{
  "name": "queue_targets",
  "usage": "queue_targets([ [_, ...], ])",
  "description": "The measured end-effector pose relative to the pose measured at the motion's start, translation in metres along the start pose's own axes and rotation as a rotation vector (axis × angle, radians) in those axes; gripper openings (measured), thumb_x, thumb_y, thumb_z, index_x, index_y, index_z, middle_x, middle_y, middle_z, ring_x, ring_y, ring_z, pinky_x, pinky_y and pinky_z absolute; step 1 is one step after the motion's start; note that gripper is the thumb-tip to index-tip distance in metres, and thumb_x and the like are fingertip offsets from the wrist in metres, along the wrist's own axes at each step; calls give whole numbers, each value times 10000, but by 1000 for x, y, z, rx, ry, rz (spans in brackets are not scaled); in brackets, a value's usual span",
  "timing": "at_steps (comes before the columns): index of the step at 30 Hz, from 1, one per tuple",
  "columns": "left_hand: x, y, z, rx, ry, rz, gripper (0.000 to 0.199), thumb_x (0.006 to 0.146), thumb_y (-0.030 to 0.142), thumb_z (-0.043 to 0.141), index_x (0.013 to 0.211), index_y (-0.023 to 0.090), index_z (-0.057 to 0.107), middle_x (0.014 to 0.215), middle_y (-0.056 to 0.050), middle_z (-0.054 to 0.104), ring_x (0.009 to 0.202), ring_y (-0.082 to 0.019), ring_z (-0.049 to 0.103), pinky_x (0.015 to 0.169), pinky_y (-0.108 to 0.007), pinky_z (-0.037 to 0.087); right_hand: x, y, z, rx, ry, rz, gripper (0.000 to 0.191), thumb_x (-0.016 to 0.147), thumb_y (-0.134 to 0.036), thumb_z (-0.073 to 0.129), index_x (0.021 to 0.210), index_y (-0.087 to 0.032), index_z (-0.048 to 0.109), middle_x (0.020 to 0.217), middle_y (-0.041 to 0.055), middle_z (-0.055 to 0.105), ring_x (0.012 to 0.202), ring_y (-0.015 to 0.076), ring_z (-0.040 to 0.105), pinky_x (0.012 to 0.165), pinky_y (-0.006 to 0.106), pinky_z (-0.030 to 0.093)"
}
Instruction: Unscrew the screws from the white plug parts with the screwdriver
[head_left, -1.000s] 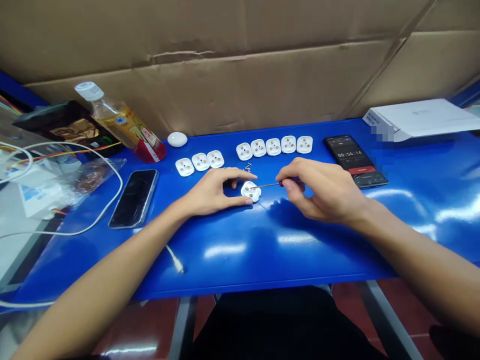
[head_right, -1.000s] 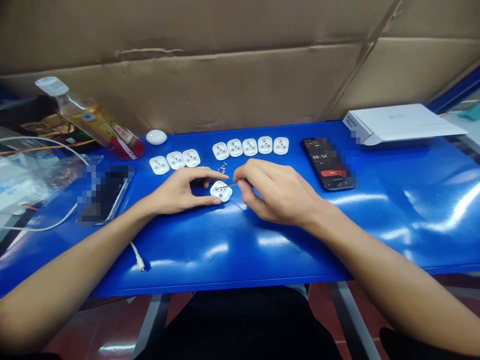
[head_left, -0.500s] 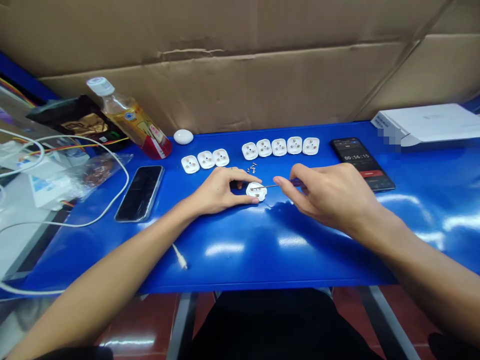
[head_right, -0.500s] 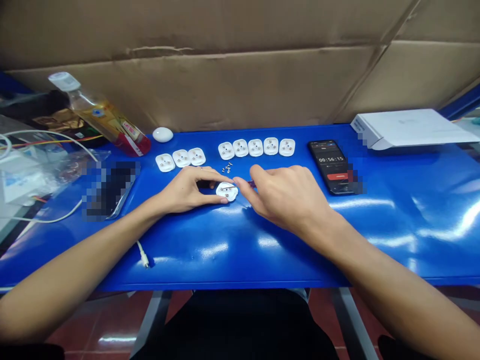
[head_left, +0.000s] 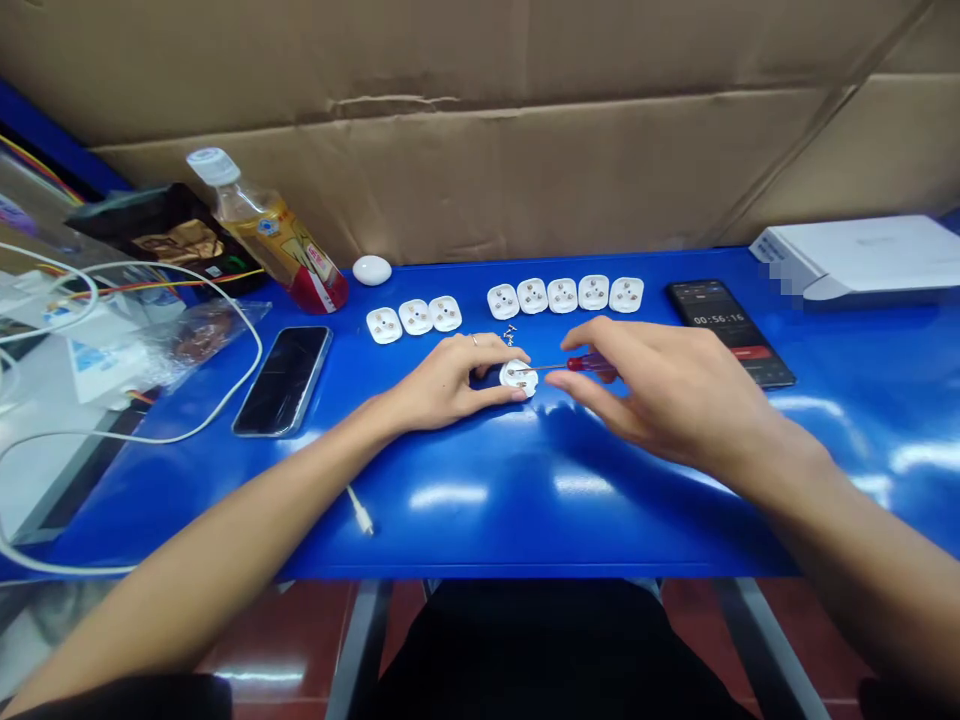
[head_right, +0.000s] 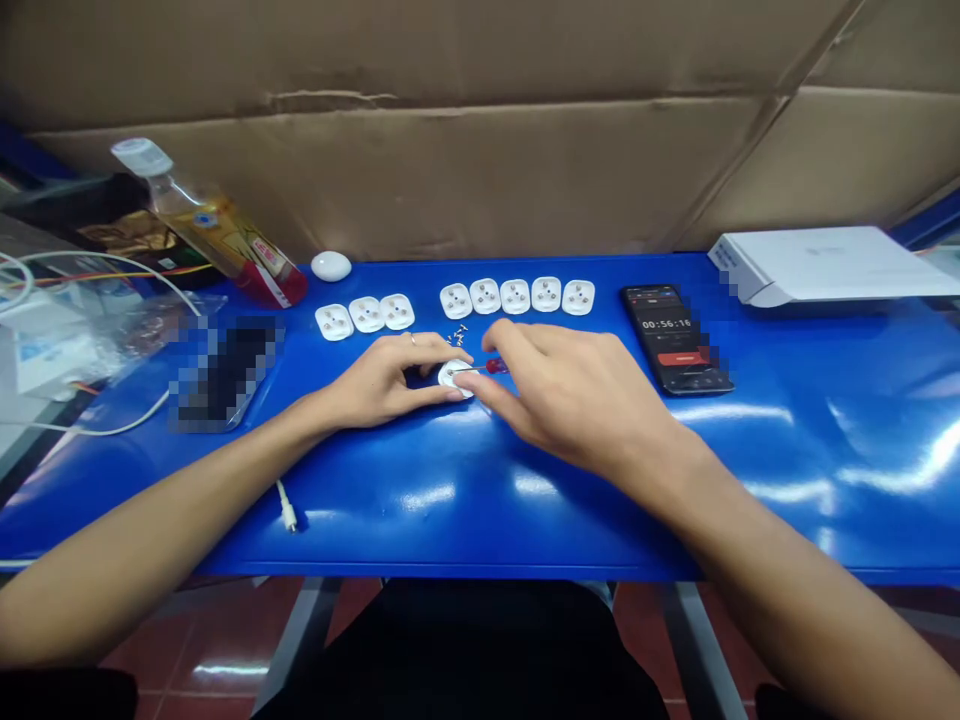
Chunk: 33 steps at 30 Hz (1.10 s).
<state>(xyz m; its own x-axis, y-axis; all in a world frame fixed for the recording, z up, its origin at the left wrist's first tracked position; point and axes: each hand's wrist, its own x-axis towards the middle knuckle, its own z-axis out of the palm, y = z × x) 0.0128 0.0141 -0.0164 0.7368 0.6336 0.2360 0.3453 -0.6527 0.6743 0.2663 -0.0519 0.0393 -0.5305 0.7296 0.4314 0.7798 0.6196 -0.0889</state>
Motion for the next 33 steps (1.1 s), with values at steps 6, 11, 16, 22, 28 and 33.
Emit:
queue_targets([
  [6,-1,-1,-1,-4,-9,18,406,1010,395,678,1357,185,688,1207,-110,721,1029,-222,678,843,-306,514,-2,12,9,253,55,-45,96,984,-174,571,1057,-213,620,1004,67,730,918,232,720,800,363,569],
  [11,-2,-3,-1,16,-26,46,430,1008,384,690,1381,171,674,1223,-110,713,1030,-215,680,875,-310,515,-5,12,12,212,113,7,239,950,-283,677,1159,-201,594,1012,76,751,851,247,754,718,361,599],
  [16,-2,-3,-1,16,-21,56,431,1017,401,675,1388,181,668,1216,-114,711,1022,-219,679,891,-323,522,-4,10,15,205,160,-19,138,961,-186,600,1089,-236,603,984,53,749,831,229,746,712,352,600],
  [22,-3,-3,-1,34,-38,68,436,1015,379,684,1397,170,659,1238,-115,705,1051,-219,677,922,-326,516,-5,11,14,196,149,14,242,970,-306,664,1180,-230,571,1020,75,745,813,242,748,658,366,603],
  [28,-2,-4,-1,33,-47,61,454,1018,387,678,1413,166,650,1235,-108,699,1003,-198,667,888,-311,510,-5,12,14,229,160,-46,208,934,-169,604,1121,-256,572,1046,70,725,911,251,731,766,395,613],
  [33,-2,-3,-1,28,-53,66,445,1023,391,667,1411,173,650,1229,-110,697,1025,-210,665,905,-317,509,-4,14,15,162,183,20,144,979,-283,643,1102,-225,596,925,39,737,744,211,726,625,338,575],
])
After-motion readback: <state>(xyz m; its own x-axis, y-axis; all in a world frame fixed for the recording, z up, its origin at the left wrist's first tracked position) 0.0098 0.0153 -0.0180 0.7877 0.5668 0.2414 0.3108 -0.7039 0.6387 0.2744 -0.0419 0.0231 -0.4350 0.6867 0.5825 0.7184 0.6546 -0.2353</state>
